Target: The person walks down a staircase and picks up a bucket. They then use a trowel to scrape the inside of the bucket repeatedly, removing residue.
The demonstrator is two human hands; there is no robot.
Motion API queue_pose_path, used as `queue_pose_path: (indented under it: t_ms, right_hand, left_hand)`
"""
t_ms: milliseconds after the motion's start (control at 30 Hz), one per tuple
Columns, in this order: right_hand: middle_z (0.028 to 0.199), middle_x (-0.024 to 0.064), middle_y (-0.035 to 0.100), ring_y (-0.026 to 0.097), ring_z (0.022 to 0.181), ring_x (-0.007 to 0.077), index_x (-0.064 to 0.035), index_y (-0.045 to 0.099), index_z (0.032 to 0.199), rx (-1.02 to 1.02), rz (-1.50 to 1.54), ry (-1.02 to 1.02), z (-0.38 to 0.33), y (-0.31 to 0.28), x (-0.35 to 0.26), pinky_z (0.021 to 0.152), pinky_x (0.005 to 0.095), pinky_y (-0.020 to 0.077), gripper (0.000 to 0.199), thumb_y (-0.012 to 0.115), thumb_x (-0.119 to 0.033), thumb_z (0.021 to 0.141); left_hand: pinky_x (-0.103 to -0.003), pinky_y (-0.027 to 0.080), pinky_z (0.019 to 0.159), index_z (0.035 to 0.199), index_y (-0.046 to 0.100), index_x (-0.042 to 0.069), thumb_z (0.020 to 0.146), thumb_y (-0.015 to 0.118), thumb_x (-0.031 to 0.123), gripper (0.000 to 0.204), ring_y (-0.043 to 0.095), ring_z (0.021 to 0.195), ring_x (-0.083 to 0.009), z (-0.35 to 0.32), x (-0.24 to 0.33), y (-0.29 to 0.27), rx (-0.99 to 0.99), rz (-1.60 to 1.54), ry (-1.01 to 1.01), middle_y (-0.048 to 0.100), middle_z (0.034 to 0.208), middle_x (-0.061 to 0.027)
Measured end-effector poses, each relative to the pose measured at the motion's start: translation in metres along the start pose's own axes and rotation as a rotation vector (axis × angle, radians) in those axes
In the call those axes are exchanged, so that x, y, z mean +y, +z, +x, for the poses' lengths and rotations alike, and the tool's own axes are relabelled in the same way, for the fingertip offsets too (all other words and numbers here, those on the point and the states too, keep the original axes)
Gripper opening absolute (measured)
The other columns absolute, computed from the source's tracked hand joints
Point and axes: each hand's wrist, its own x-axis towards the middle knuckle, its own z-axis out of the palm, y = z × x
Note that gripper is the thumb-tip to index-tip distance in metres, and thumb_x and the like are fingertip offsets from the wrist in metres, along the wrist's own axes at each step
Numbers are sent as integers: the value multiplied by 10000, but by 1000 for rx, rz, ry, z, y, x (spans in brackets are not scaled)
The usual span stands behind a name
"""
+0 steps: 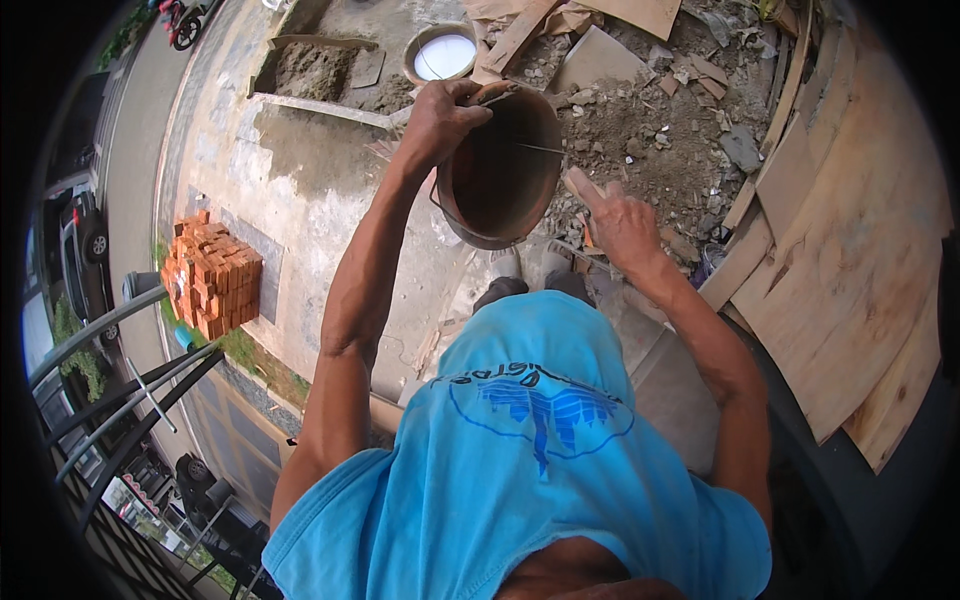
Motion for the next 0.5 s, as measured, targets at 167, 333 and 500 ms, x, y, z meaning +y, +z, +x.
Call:
queue_pose_path:
  t_ms: [167,333,500]
  right_hand:
    - [950,157,602,702,729,334,-226,460,1480,76,70,-3,6,-22,-8,593,425,589,636,572,-43,882]
    - [937,171,616,706,737,348,-228,487,1454,108,57,-32,15,-6,-2,606,426,589,600,570,-47,889]
    - [932,165,615,703,727,334,-252,488,1448,-9,178,-40,5,-10,-3,619,431,586,597,573,-48,893]
  left_hand:
    - [-333,546,773,1092,716,-68,756,715,146,398,680,761,-204,0,9,-3,1,79,-18,723,859,-153]
    - [-327,546,773,1094,721,-69,769,704,121,377,682,768,-190,3,7,3,-23,13,-59,733,871,-137]
    - [-296,541,823,1168,697,-69,805,697,89,396,682,854,-177,-7,6,-2,-83,20,-127,728,964,-116]
